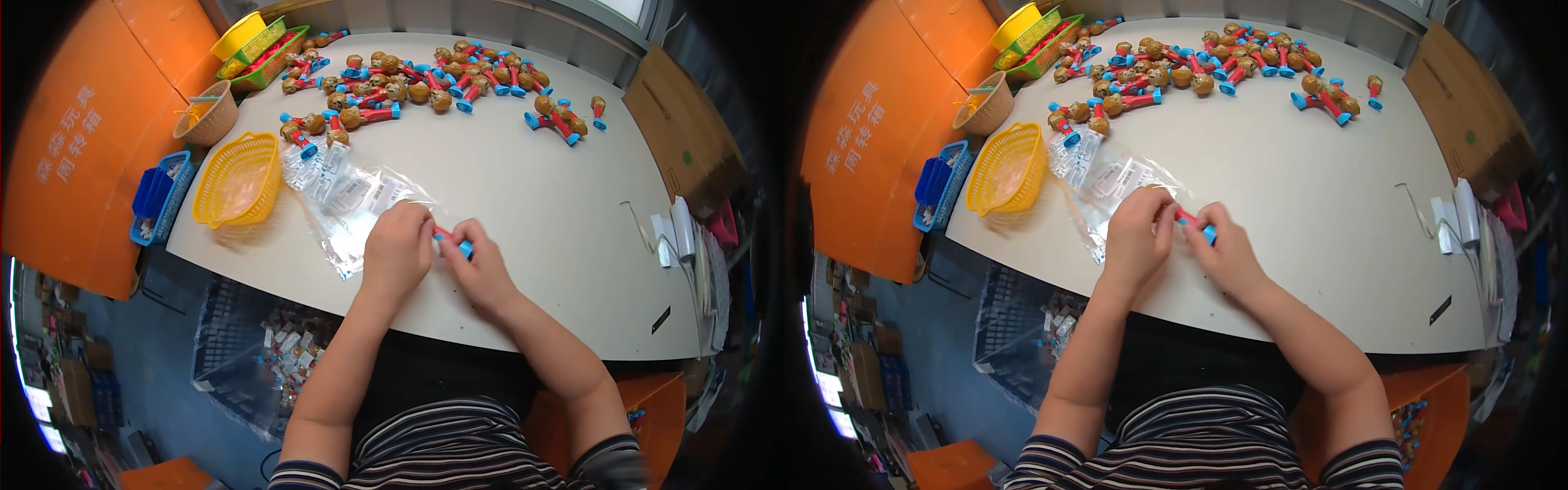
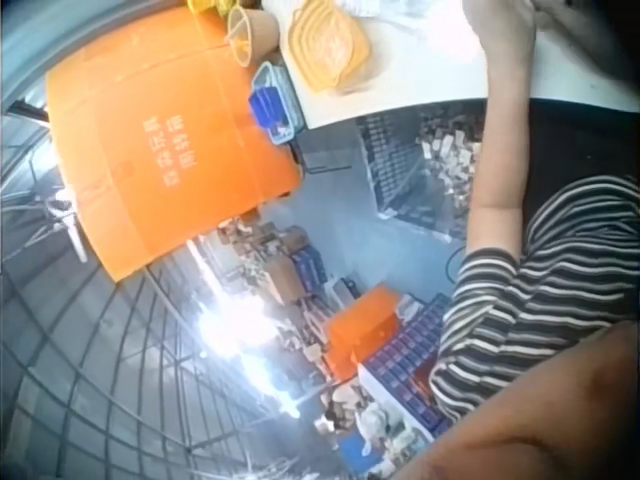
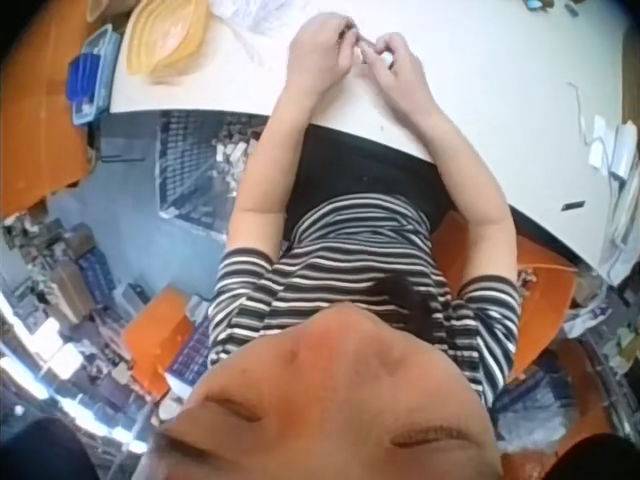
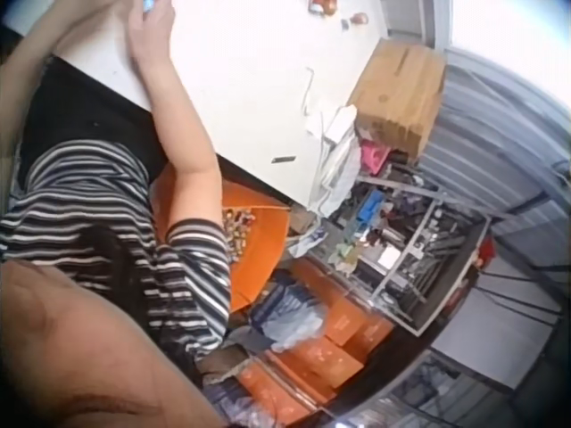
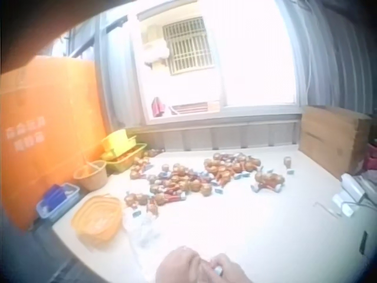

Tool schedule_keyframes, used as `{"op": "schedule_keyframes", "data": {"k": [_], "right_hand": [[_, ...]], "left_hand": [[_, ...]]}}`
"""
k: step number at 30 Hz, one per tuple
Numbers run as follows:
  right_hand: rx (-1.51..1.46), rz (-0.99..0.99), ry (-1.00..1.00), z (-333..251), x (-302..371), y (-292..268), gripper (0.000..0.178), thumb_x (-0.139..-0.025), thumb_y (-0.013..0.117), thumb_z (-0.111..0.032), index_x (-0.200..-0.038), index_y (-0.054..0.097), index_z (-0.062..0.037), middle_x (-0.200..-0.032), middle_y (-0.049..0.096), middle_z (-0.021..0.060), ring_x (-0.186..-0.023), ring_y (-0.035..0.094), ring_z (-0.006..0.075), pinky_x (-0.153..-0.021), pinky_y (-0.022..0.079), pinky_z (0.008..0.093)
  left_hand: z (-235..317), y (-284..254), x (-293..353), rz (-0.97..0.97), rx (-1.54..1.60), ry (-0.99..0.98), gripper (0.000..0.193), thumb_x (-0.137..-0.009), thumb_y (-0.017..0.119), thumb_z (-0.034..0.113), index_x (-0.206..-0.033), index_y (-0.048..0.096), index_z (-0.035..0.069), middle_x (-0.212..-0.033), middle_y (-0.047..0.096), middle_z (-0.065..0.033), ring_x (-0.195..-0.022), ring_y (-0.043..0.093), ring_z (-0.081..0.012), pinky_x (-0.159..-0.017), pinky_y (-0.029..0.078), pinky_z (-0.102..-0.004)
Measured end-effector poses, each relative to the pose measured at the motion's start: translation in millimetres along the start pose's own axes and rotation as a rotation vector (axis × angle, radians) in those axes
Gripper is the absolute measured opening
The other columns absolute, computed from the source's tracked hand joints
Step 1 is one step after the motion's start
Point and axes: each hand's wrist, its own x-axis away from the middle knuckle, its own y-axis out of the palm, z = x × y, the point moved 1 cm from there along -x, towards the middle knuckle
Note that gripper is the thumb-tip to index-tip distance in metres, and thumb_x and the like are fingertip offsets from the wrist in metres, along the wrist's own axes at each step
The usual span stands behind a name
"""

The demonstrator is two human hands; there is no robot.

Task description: The person is placing small plastic toy figures into clear plastic bags and sealing them.

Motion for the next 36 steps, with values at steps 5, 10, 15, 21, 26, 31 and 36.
{"op": "schedule_keyframes", "data": {"k": [5,10,15,21,26,31,36], "right_hand": [[0.477,-0.12,-0.263,-4,6,3,0.025,-0.094,0.06,-0.01,-0.113,0.047,-0.0013,-0.088,0.061,0.0123,-0.073,0.06,0.0208,-0.066,0.046,0.0343],[0.34,-0.297,-0.12,-18,-4,-17,0.033,-0.092,0.061,-0.004,-0.123,0.05,-0.001,-0.103,0.063,0.0116,-0.083,0.063,0.0221,-0.074,0.052,0.0339],[0.369,-0.191,-0.215,-14,-4,-14,0.03,-0.079,0.076,-0.002,-0.107,0.066,-0.0017,-0.096,0.065,0.0088,-0.083,0.062,0.0176,-0.072,0.053,0.0272],[0.487,0.001,-0.398,-12,-9,-15,0.027,-0.067,0.084,-0.005,-0.088,0.067,-0.0025,-0.088,0.061,0.0063,-0.079,0.058,0.016,-0.064,0.047,0.0286],[0.437,-0.04,-0.42,4,-18,-20,0.033,-0.068,0.082,-0.004,-0.096,0.063,-0.0057,-0.099,0.058,0.0047,-0.086,0.056,0.0179,-0.069,0.046,0.0301],[0.322,-0.039,-0.42,12,-22,-9,0.041,-0.074,0.073,0.001,-0.112,0.059,-0.0066,-0.112,0.057,0.0046,-0.094,0.059,0.0183,-0.076,0.05,0.0304],[0.182,-0.155,-0.259,22,-23,-7,0.04,-0.079,0.065,0.004,-0.118,0.056,-0.0027,-0.112,0.063,0.0084,-0.094,0.062,0.018,-0.078,0.052,0.0285]], "left_hand": [[5,3,6,-0.064,-0.097,0.035,0.005,-0.085,0.063,0.008,-0.085,0.06,0.003,-0.083,0.06,-0.0122,-0.078,0.06,-0.0324,-0.069,0.05,-0.0407],[-7,-7,28,-0.063,-0.088,-0.216,0.005,-0.087,0.064,0.008,-0.089,0.062,0.004,-0.086,0.062,-0.0127,-0.079,0.063,-0.0329,-0.069,0.051,-0.0407],[4,-7,28,-0.024,0.004,-0.173,0.006,-0.086,0.065,0.006,-0.089,0.061,0.004,-0.087,0.062,-0.013,-0.079,0.063,-0.0336,-0.069,0.051,-0.0413],[15,-2,28,-0.05,0.018,-0.086,0.006,-0.085,0.064,0.005,-0.089,0.059,0.003,-0.085,0.06,-0.0136,-0.078,0.062,-0.0337,-0.067,0.05,-0.0421],[18,1,28,0.006,0.024,-0.135,0.006,-0.085,0.063,0.005,-0.088,0.059,0.003,-0.083,0.059,-0.0133,-0.077,0.061,-0.0331,-0.066,0.05,-0.0412],[17,12,32,-0.09,-0.084,-0.043,0.008,-0.084,0.064,0.006,-0.091,0.061,0.004,-0.083,0.059,-0.0132,-0.078,0.062,-0.032,-0.067,0.05,-0.0415],[26,16,39,-0.102,-0.116,0.007,0.014,-0.074,0.062,0.001,-0.087,0.059,0.002,-0.084,0.058,-0.0136,-0.077,0.061,-0.0313,-0.066,0.051,-0.0402]]}}
